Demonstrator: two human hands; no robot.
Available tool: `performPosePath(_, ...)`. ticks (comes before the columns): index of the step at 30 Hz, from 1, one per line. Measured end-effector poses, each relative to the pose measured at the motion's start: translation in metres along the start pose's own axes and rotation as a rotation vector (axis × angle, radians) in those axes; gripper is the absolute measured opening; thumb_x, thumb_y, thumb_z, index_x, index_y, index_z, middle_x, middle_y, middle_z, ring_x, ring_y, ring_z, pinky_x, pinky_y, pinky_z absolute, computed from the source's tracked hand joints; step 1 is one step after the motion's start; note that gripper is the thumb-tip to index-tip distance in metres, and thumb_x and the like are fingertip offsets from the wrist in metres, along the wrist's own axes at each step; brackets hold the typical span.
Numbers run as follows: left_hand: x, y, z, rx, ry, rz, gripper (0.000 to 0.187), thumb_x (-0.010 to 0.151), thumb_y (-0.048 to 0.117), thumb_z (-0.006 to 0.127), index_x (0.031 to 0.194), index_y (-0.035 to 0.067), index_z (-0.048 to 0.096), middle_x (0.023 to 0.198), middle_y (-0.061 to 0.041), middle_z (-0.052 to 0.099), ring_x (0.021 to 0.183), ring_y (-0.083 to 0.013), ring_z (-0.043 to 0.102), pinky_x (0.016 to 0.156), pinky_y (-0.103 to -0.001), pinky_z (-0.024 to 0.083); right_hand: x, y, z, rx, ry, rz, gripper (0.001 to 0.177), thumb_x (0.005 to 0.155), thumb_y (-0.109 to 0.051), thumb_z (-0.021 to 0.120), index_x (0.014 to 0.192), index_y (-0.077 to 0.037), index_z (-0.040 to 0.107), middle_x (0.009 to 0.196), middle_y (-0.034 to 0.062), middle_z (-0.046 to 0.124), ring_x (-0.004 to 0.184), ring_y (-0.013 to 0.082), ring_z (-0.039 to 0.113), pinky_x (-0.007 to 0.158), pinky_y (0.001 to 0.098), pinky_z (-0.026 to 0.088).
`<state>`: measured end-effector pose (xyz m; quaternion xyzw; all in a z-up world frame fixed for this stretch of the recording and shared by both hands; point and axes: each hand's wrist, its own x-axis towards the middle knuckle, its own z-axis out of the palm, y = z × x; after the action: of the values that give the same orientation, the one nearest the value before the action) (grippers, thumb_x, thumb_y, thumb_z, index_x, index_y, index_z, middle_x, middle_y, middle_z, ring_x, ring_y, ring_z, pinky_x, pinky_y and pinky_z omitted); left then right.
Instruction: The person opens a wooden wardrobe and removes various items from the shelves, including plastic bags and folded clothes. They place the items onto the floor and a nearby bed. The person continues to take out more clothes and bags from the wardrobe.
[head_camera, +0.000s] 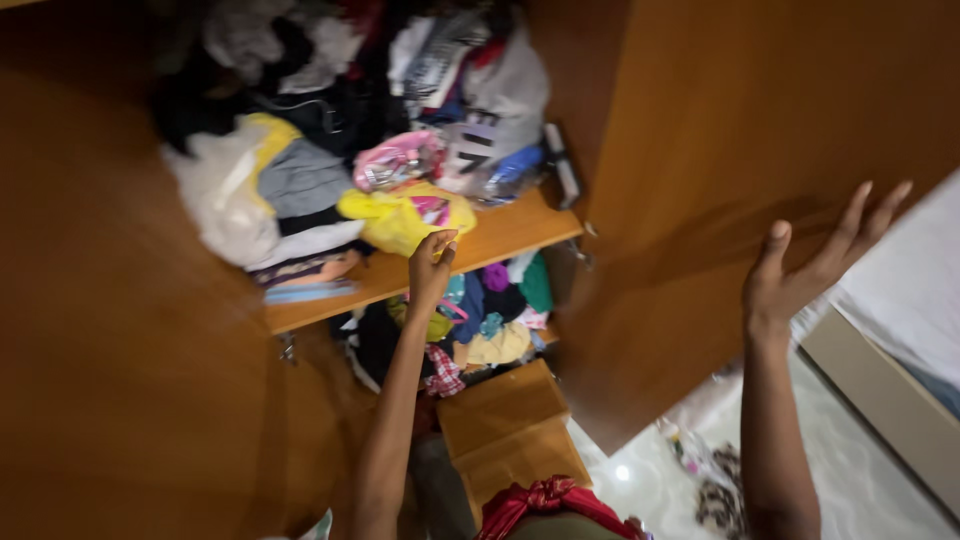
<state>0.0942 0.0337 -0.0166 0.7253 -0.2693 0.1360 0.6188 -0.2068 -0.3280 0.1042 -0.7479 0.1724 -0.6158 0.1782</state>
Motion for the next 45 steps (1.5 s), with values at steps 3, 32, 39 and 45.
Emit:
performPosePath(3, -0.01, -0.019, -0.036, 0.214, 0.098, 0.061, 0.025, 0.093, 0.012, 0.07, 0.117, 0.004, 0.07, 0.116, -0.014, 0.073, 0.111, -0.0279, 0.069, 0.098, -0.038, 0.052, -0.01, -0.018, 0.045, 0.007, -0.037, -0.112, 0.067, 0.119, -0.045, 0.056, 0.173, -0.015, 0.03, 0.177, 0.0094, 0.014, 0.166, 0.0327, 0.014, 0.133, 0.0522, 0.016)
performPosePath(32, -0.043, -0.202, -0.107, 1.19, -0.189, -0.097, 0.098, 0.092, 0.073, 0.042, 0.164, 0.014, 0.014, 0.172, -0.013, 0.002, 0.158, -0.0325, -0.006, 0.118, -0.069, -0.008, -0.233, -0.035, 0.425, -0.247, -0.763, -0.264, 0.057, 0.093, -0.04, 0.047, 0.146, -0.018, 0.056, 0.157, 0.0104, 0.048, 0.144, 0.0275, 0.043, 0.117, 0.0566, 0.028)
performPosePath(39, -0.045, -0.199, -0.105, 1.202, -0.188, -0.098, 0.097, 0.092, 0.07, 0.044, 0.163, 0.011, 0.016, 0.171, -0.015, 0.005, 0.158, -0.0336, -0.006, 0.116, -0.071, -0.008, -0.236, -0.029, 0.428, -0.237, -0.784, -0.276, 0.059, 0.093, -0.04, 0.046, 0.148, -0.017, 0.054, 0.158, 0.0136, 0.046, 0.144, 0.0296, 0.042, 0.117, 0.0567, 0.026)
performPosePath(45, -0.044, -0.195, -0.104, 1.213, -0.161, -0.052, 0.094, 0.093, 0.069, 0.044, 0.163, 0.011, 0.018, 0.172, -0.015, 0.007, 0.158, -0.0327, -0.005, 0.117, -0.071, -0.008, -0.22, -0.033, 0.426, -0.209, -0.822, -0.275, 0.055, 0.092, -0.038, 0.049, 0.14, -0.013, 0.059, 0.149, 0.0136, 0.053, 0.134, 0.0313, 0.05, 0.113, 0.0553, 0.033)
